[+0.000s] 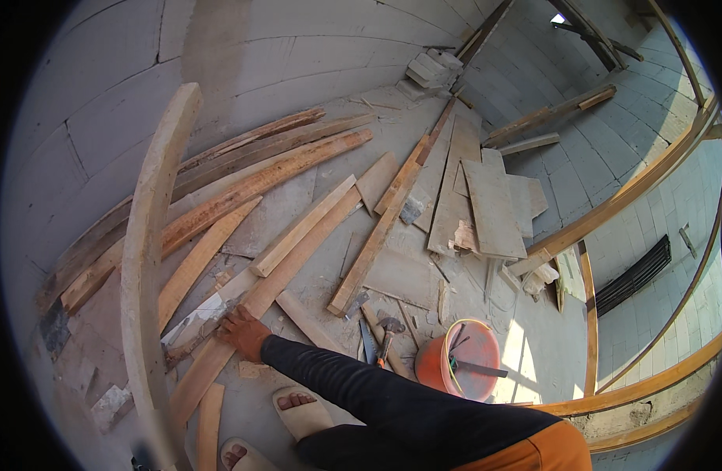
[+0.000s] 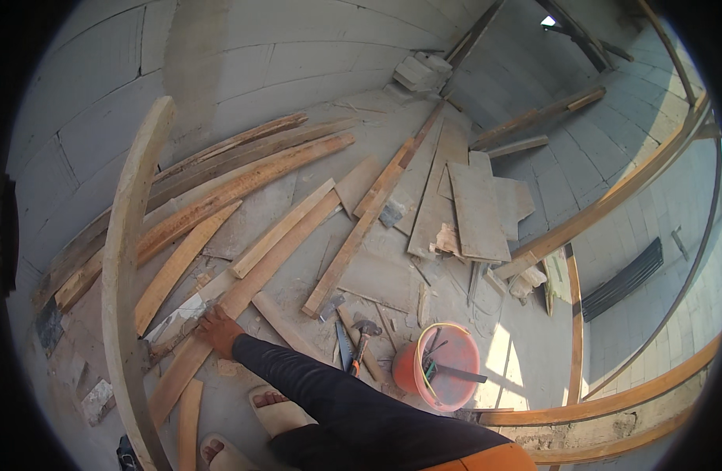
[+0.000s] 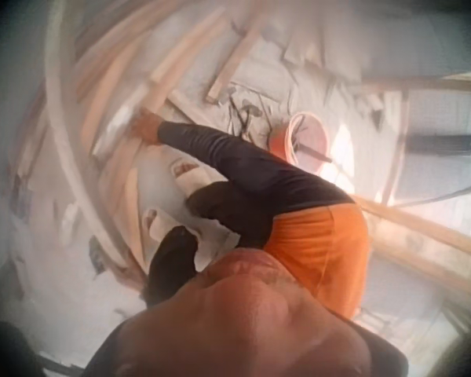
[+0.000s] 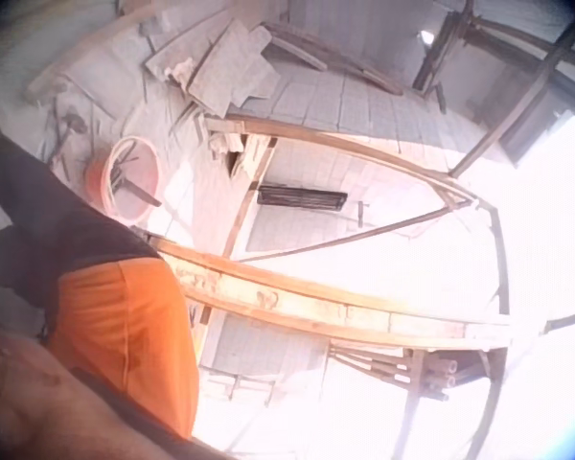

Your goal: The person saws a wooden plank by hand and then uses a hammer to remove a nail from another piece of wood.

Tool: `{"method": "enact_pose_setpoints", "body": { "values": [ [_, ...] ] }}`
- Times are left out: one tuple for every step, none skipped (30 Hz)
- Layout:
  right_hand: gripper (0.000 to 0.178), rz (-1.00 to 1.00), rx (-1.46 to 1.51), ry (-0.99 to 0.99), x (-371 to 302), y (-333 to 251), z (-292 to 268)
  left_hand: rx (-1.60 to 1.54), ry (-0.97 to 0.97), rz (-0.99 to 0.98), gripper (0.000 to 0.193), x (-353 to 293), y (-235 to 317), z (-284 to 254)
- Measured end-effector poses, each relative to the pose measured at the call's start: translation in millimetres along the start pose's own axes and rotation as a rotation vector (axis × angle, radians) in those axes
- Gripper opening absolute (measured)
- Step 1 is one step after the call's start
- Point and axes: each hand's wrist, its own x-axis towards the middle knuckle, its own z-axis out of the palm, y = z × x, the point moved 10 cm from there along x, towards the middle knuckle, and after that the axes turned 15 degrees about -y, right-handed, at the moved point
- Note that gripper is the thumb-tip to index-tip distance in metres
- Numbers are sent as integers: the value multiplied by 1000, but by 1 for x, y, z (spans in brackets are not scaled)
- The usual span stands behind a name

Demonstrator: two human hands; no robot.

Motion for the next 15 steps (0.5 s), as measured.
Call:
{"method": "enact_pose_setpoints", "body": {
  "values": [
    [66, 15, -17, 57, 5, 3, 2, -16, -10, -2, 84, 1, -6, -3],
    [63, 33, -12, 53, 10, 5, 10, -30, -24, -2, 83, 2, -11, -5],
    [60, 48, -16, 53, 14, 6, 7, -52, -21, 8, 81, 1, -12, -7],
    [57, 66, -17, 53, 17, 6, 5, -73, -22, 21, 80, 1, -10, -8],
    [54, 50, -46, 114, 11, 2, 0, -93, -25, 35, 78, 1, -10, -9],
    [52, 22, -81, 181, 3, -6, -11, -51, -8, -8, 77, 0, -18, -13],
    [50, 2, -116, 242, -9, -11, -20, -13, -1, -49, 76, -1, -29, -14],
    [49, -7, -115, 209, -13, -12, -23, 27, 4, -90, 75, -3, -38, -15],
    [48, -13, -109, 176, -17, -13, -26, 34, 14, -87, 74, -4, -42, -17],
    [47, -19, -103, 144, -20, -13, -30, 43, 25, -84, 73, -5, -46, -18],
    [48, -37, -134, 167, -25, -16, -38, 51, 36, -82, 73, -6, -49, -20],
    [49, -52, -159, 188, -32, -18, -44, 50, 38, -89, 73, -7, -52, -21],
    [51, -68, -184, 209, -37, -19, -51, 50, 42, -97, 73, -8, -55, -22],
    [56, -58, -155, 179, -38, -16, -54, 49, 47, -105, 74, -9, -58, -24],
    [62, -41, -127, 143, -43, -8, -56, 32, 44, -115, 74, -10, -58, -24]
  ]
}}
